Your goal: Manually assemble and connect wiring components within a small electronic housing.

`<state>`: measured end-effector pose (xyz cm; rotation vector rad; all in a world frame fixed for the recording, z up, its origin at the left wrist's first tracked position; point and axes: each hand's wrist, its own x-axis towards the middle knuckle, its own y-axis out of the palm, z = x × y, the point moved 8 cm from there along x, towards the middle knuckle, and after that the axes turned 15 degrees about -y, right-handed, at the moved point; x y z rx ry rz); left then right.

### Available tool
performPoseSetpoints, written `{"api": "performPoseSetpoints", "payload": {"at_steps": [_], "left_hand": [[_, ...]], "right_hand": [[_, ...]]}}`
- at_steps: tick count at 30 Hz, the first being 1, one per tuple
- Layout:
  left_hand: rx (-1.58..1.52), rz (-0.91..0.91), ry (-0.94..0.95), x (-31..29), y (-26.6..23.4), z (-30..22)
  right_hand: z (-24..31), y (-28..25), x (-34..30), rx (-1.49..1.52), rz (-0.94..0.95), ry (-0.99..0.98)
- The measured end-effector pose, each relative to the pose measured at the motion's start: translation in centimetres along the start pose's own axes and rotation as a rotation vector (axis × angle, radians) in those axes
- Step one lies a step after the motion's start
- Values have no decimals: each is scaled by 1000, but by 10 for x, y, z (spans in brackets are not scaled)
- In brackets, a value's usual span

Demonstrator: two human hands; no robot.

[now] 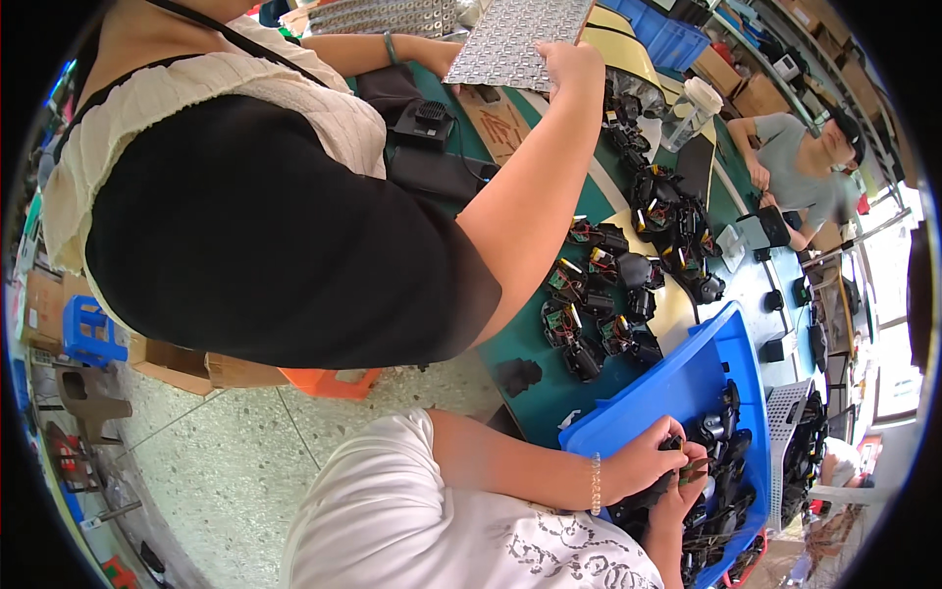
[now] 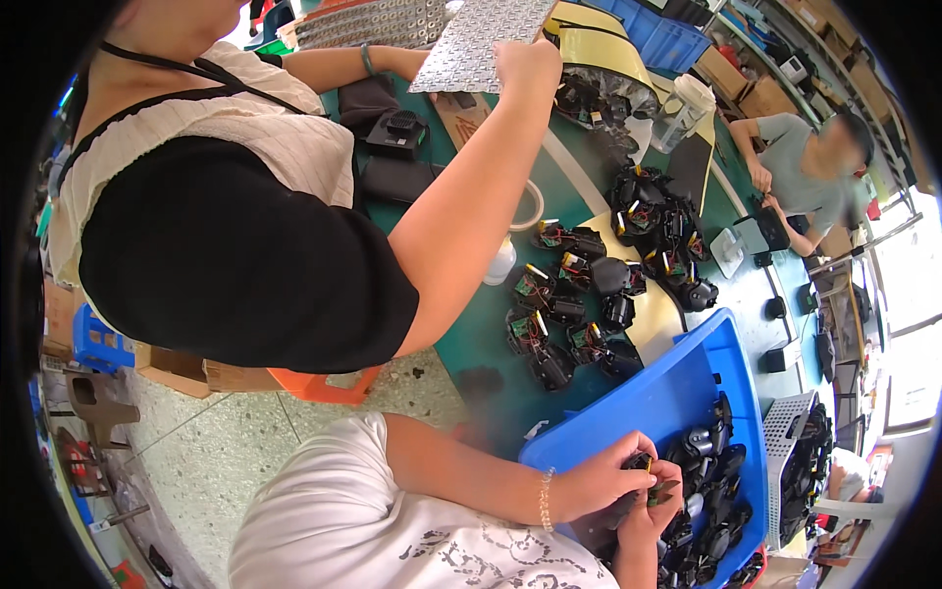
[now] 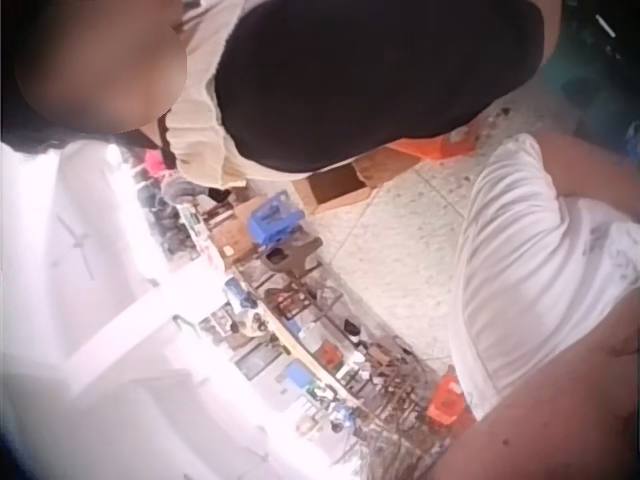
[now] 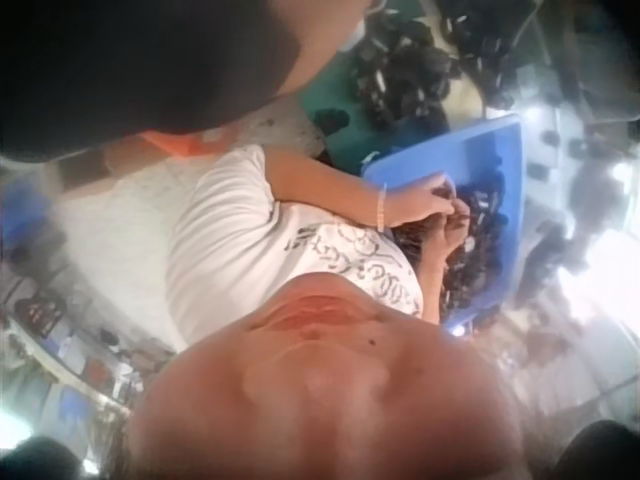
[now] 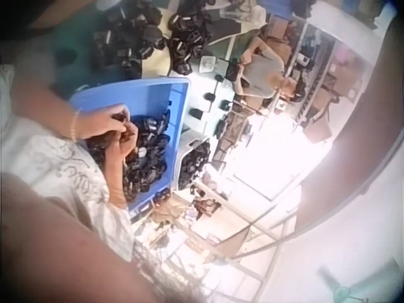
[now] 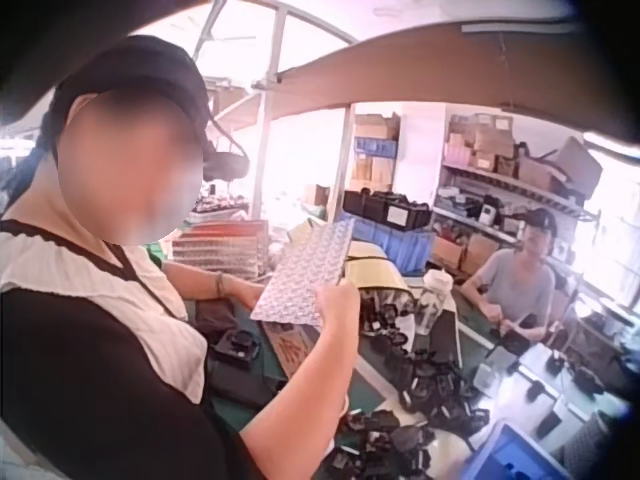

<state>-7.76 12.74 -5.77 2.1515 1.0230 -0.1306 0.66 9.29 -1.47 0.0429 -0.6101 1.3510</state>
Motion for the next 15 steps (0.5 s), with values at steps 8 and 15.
{"api": "performPoseSetpoints", "payload": {"at_steps": [8,15], "left_hand": [[-49,32,-12,-1,1,-1],[-49,17,-32,0,1,0]], "right_hand": [[2,1,0,-12,-4,-22],[-7,-1,-5,-12,88,70]]}}
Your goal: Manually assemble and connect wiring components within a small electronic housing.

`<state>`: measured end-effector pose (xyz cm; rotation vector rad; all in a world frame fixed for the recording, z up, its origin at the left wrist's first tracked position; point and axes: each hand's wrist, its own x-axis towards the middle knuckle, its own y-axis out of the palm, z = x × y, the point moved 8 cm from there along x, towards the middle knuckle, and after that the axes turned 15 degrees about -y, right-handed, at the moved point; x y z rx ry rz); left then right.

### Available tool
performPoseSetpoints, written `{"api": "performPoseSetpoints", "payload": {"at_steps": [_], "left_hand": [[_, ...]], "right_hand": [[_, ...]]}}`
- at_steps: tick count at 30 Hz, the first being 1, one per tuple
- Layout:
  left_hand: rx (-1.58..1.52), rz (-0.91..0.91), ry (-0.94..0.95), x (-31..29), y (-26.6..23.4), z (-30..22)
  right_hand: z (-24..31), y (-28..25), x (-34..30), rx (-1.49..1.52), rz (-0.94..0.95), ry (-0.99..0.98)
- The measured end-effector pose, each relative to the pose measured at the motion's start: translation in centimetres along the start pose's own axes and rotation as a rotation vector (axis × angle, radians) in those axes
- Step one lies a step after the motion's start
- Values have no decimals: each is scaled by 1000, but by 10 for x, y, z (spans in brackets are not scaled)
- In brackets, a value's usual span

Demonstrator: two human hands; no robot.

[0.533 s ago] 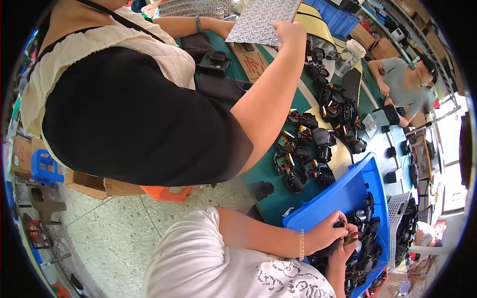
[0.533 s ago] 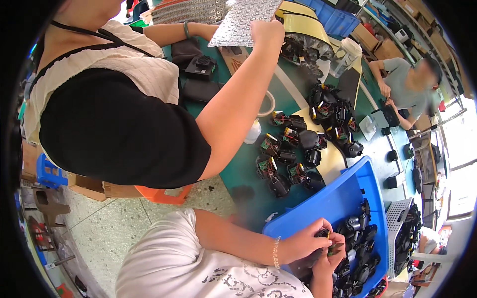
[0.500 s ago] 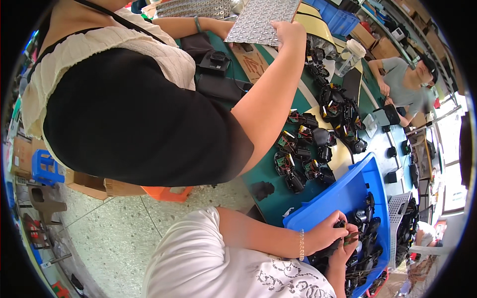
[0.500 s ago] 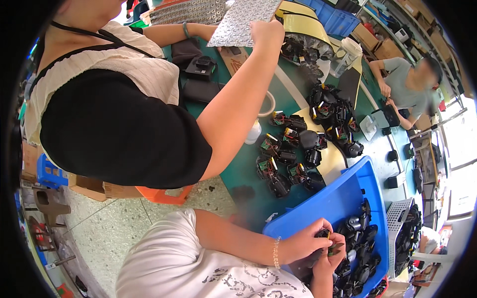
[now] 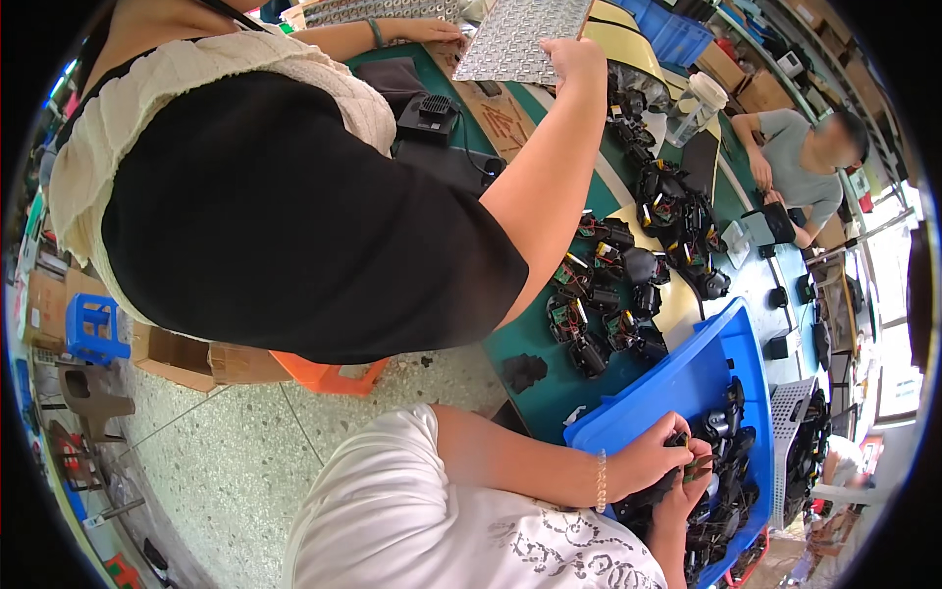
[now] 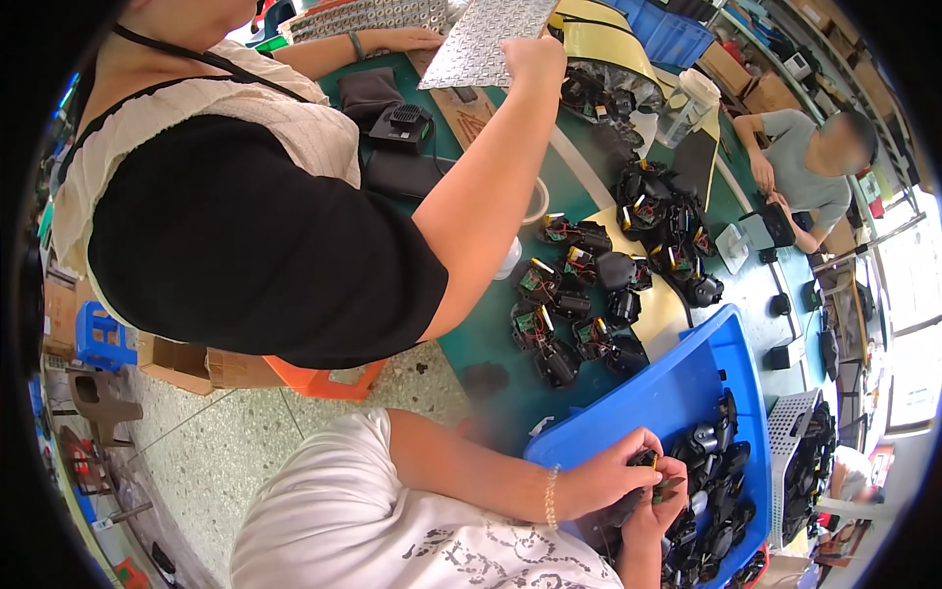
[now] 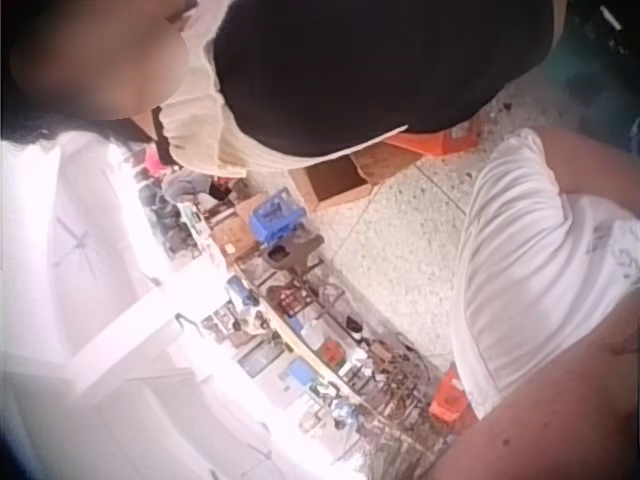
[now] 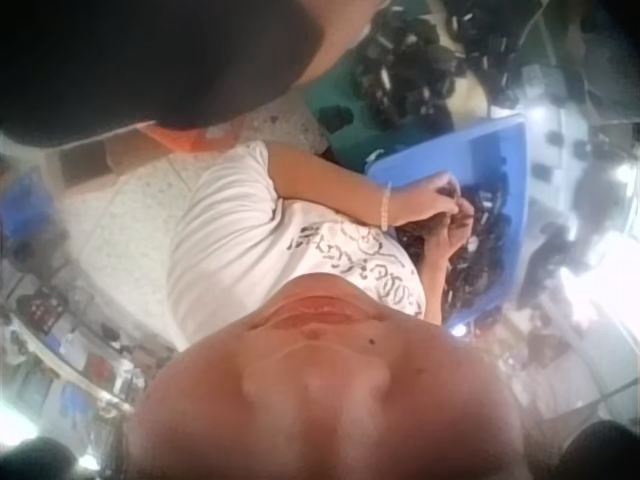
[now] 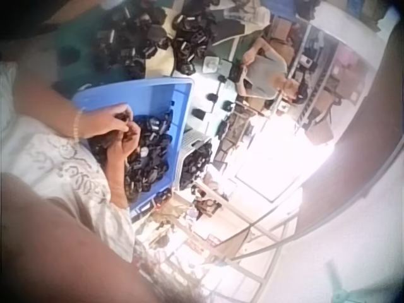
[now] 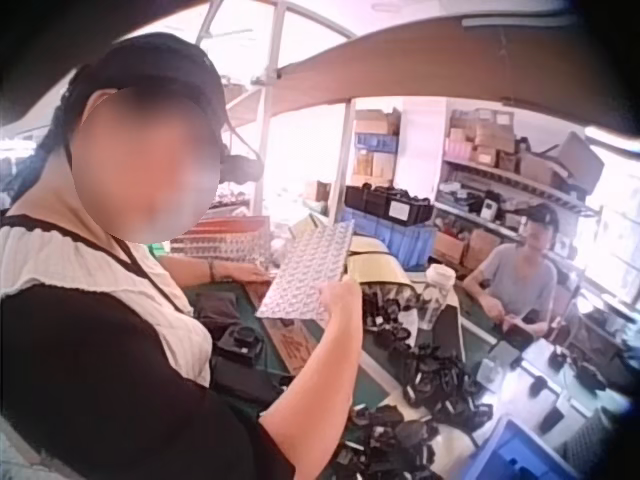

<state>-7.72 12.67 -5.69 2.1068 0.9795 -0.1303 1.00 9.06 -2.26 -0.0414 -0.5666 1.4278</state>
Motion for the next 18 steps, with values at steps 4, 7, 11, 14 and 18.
{"api": "performPoseSetpoints", "payload": {"at_steps": [4,7,11,14,18], "left_hand": [[-6,11,57,1,0,-1],[-52,42,23,-3,1,-5],[37,-24,45,1,-3,-2],[18,-5,9,2,-1,2],[-15,5,1,2,-2,0]], "right_hand": [[6,0,4,-25,-93,-90],[6,1,4,-38,-81,-92],[3,1,3,17,-74,-77],[4,2,2,10,-78,-59],[-6,-1,-1,44,-72,-34]]}}
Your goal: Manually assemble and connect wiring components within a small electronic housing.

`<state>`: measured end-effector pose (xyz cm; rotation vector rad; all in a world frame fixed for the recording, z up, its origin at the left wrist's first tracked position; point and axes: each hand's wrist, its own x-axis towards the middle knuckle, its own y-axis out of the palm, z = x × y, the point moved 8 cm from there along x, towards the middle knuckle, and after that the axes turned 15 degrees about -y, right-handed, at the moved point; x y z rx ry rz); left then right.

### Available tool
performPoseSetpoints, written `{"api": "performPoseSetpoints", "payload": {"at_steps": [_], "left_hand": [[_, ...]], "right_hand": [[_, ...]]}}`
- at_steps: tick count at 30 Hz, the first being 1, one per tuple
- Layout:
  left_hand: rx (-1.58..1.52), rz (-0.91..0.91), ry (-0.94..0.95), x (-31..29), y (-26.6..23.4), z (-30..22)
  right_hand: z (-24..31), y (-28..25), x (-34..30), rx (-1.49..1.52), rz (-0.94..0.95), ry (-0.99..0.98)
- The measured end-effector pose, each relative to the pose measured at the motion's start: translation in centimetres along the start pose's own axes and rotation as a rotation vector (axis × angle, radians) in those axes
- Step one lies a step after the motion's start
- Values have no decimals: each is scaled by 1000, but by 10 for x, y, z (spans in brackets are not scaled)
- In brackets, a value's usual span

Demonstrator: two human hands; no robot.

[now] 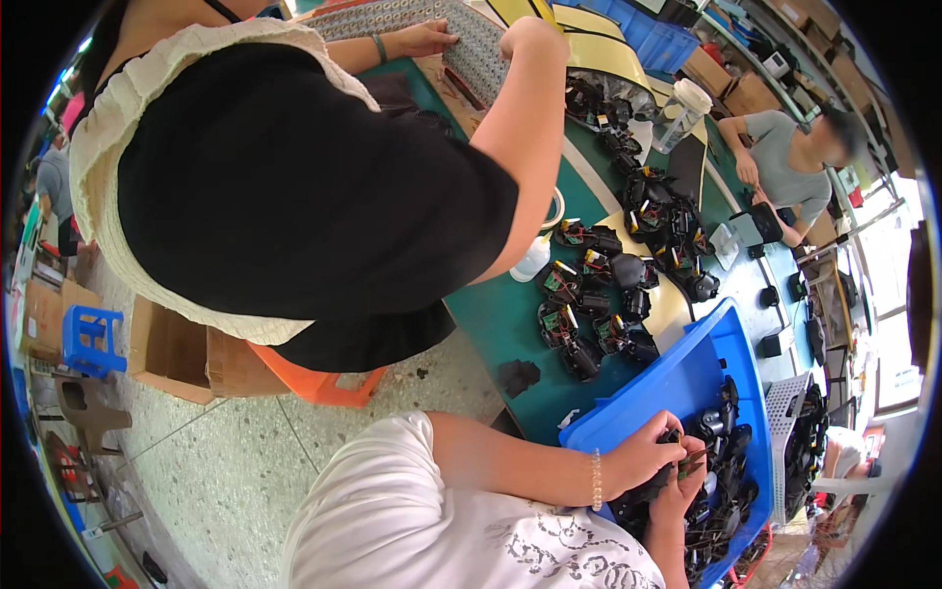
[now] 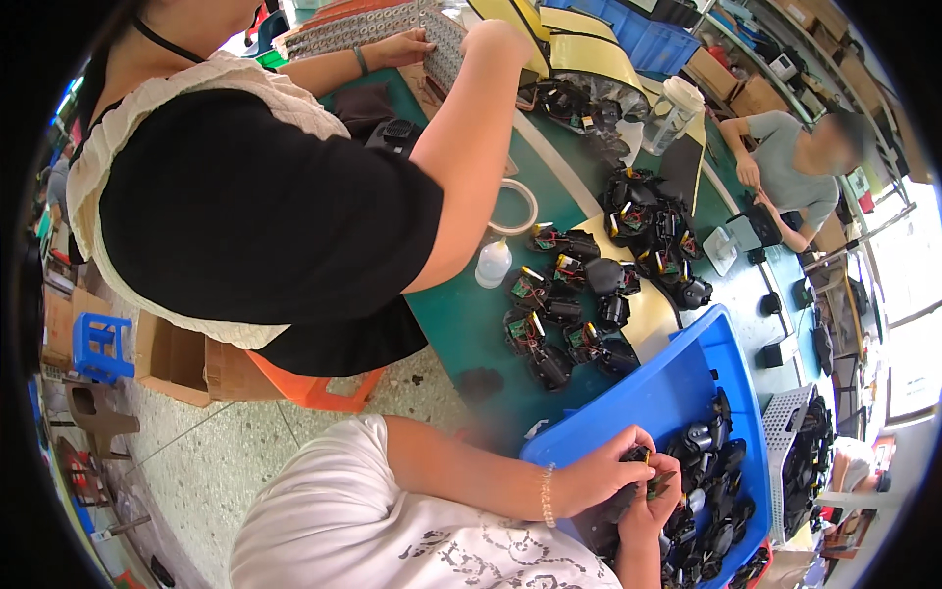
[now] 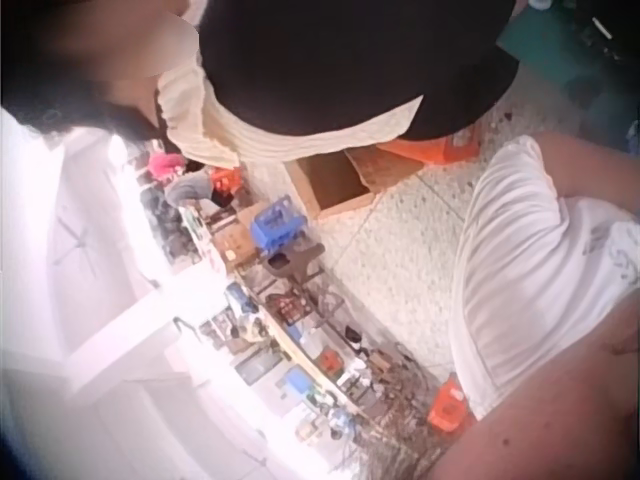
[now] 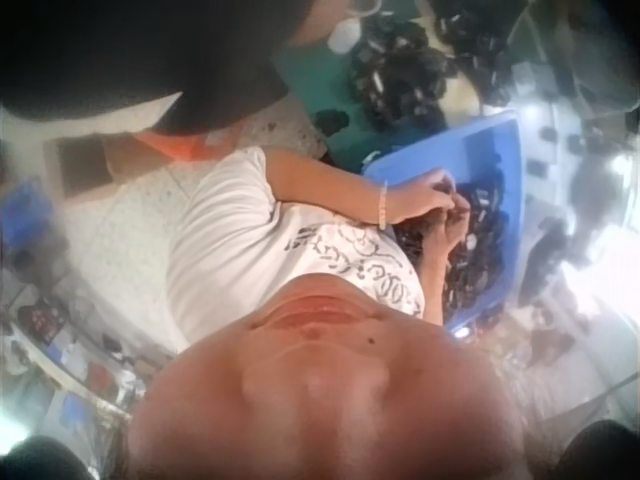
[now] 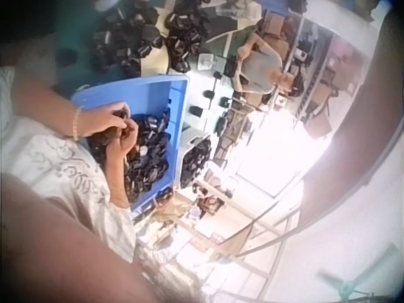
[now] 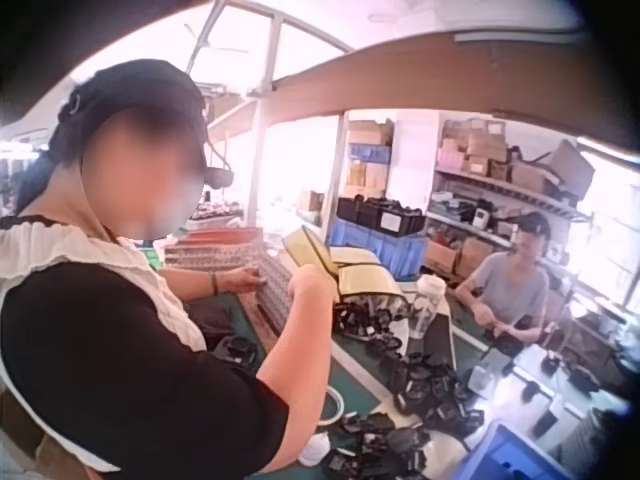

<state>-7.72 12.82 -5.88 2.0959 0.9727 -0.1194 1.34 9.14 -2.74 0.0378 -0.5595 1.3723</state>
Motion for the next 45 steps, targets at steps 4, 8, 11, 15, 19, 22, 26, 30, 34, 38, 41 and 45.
{"api": "performPoseSetpoints", "payload": {"at_steps": [4,8,11,15,19,22,26,30,34,38,41,45], "left_hand": [[-2,13,14,-1,-1,-2],[-107,90,-41,-5,4,-4],[-50,59,-48,-3,3,-1],[-64,68,-59,-1,4,1],[-99,95,-52,-2,5,-1],[-93,78,-44,-2,4,0],[-75,58,-23,-1,2,-1],[-124,88,-84,-8,4,-7],[-148,104,-88,-7,6,-6],[-130,100,-81,-6,5,-5],[-124,96,-67,-4,4,-3],[-141,108,-81,-7,5,-7]], "right_hand": [[6,3,3,-10,14,-17],[6,3,2,-1,0,-13],[7,3,3,-3,3,-13],[11,6,5,9,17,-30],[12,6,5,-1,28,-7],[14,7,7,-23,37,-21],[14,9,8,-8,40,-1],[11,7,8,8,54,2],[12,8,7,12,43,26],[13,7,7,-24,40,0],[14,8,8,-23,45,-5],[14,8,8,-26,56,23]]}}
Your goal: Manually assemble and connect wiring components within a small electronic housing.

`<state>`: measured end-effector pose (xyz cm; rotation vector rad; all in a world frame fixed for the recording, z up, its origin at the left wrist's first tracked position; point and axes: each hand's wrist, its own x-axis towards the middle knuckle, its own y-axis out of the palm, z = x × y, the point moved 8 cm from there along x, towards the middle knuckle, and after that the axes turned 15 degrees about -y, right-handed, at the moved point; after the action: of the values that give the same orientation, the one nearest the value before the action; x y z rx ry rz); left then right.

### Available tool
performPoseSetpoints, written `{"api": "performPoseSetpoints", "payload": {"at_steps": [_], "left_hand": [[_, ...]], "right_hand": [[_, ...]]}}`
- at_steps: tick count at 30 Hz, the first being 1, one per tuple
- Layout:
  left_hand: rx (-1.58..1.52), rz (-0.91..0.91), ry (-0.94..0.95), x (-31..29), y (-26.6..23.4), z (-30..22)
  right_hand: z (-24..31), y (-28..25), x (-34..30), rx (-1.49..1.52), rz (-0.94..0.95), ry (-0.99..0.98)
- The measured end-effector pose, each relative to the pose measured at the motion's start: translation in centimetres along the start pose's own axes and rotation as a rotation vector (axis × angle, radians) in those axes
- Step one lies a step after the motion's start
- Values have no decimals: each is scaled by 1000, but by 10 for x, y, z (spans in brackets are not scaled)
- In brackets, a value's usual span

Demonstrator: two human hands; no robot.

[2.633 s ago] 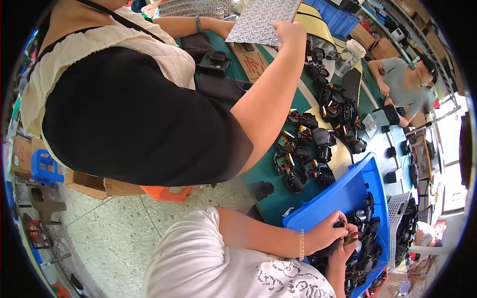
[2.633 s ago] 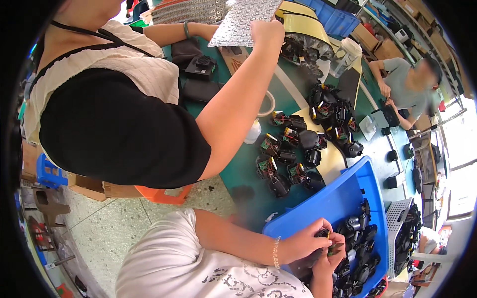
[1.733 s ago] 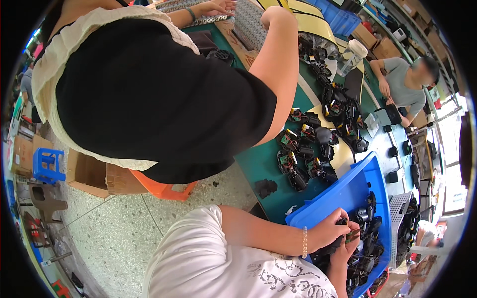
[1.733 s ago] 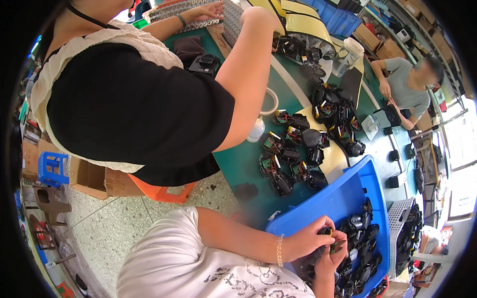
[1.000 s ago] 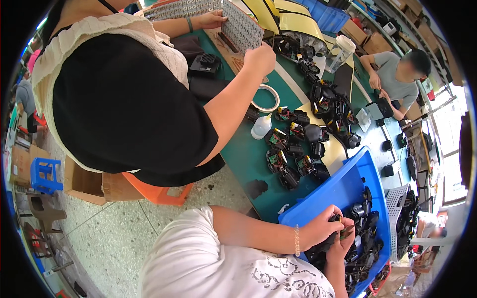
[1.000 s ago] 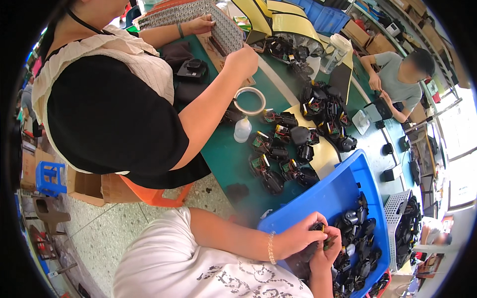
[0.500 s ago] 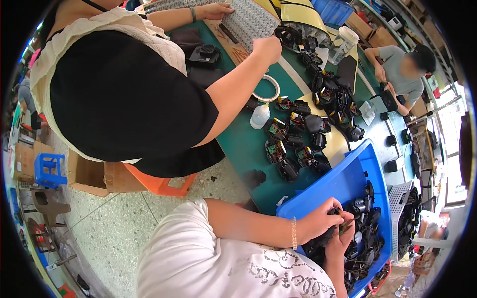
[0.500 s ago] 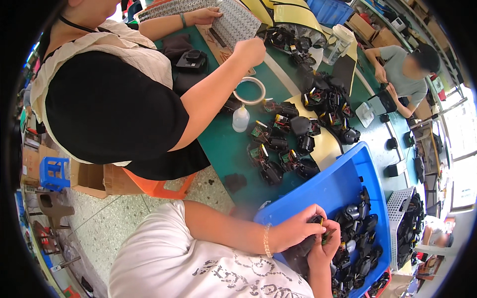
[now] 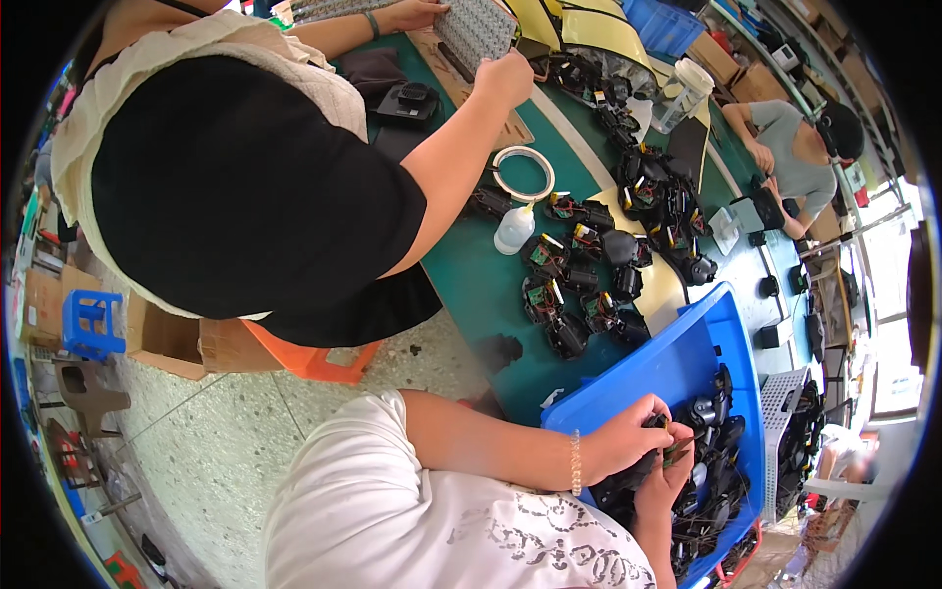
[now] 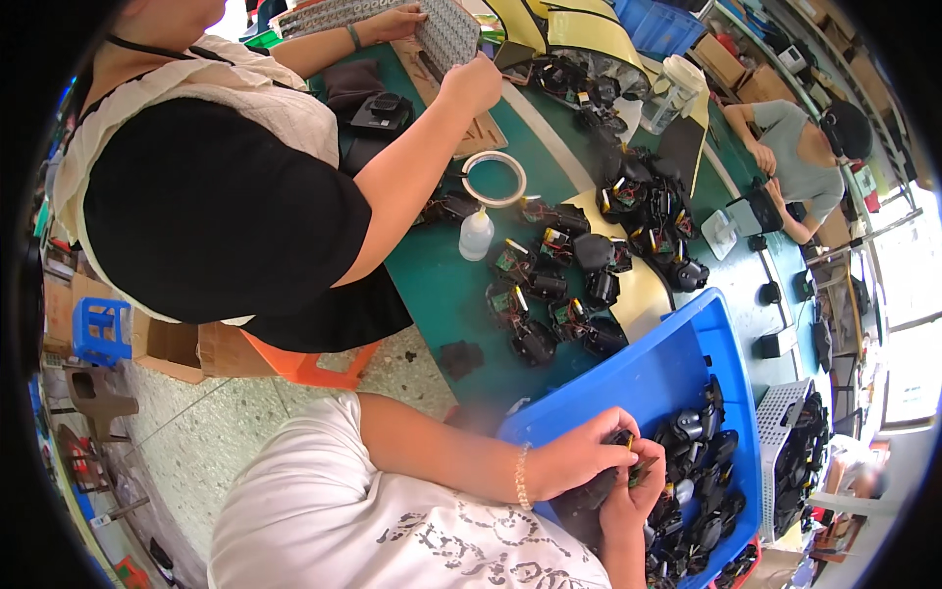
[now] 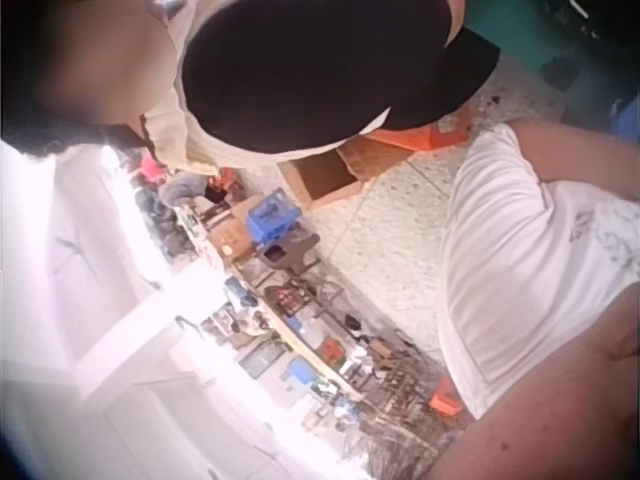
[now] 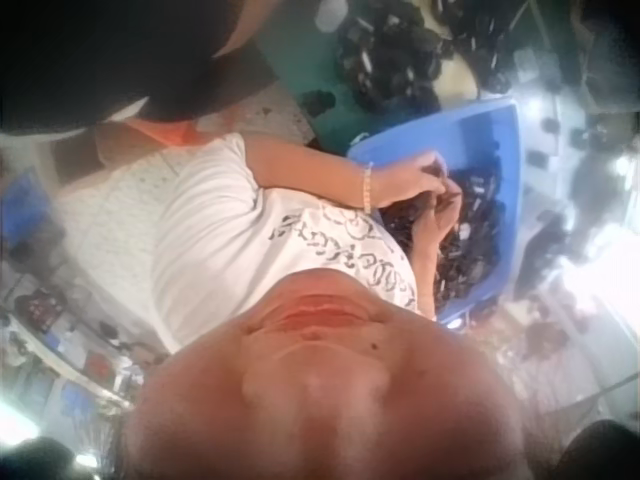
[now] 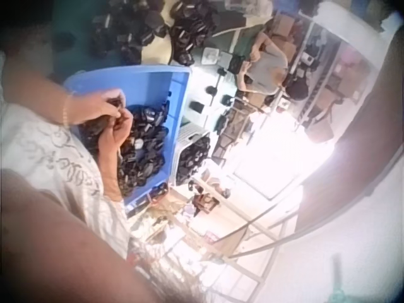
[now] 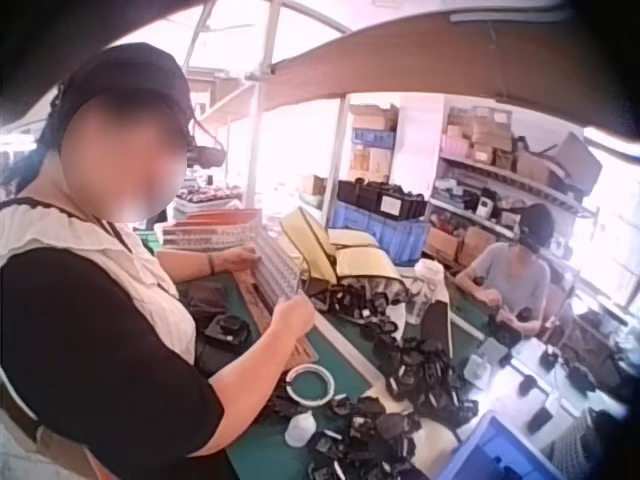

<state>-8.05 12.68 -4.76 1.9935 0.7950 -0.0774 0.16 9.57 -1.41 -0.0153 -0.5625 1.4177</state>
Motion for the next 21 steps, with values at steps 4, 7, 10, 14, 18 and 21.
{"api": "performPoseSetpoints", "payload": {"at_steps": [4,7,10,14,18,21], "left_hand": [[19,-8,-2,-2,0,-1],[12,-3,-3,-2,0,-1],[28,-22,13,1,-2,1],[65,-58,29,4,-3,3],[49,-28,24,2,-1,2],[72,-45,35,1,-2,0]], "right_hand": [[-3,-2,-2,8,-16,5],[-7,-3,-4,-3,0,5],[-3,-2,-2,-45,-10,-22],[-6,-2,-5,-2,-25,-12],[-5,-3,-5,-20,-6,-17],[-5,-3,-4,-10,-8,-15]]}}
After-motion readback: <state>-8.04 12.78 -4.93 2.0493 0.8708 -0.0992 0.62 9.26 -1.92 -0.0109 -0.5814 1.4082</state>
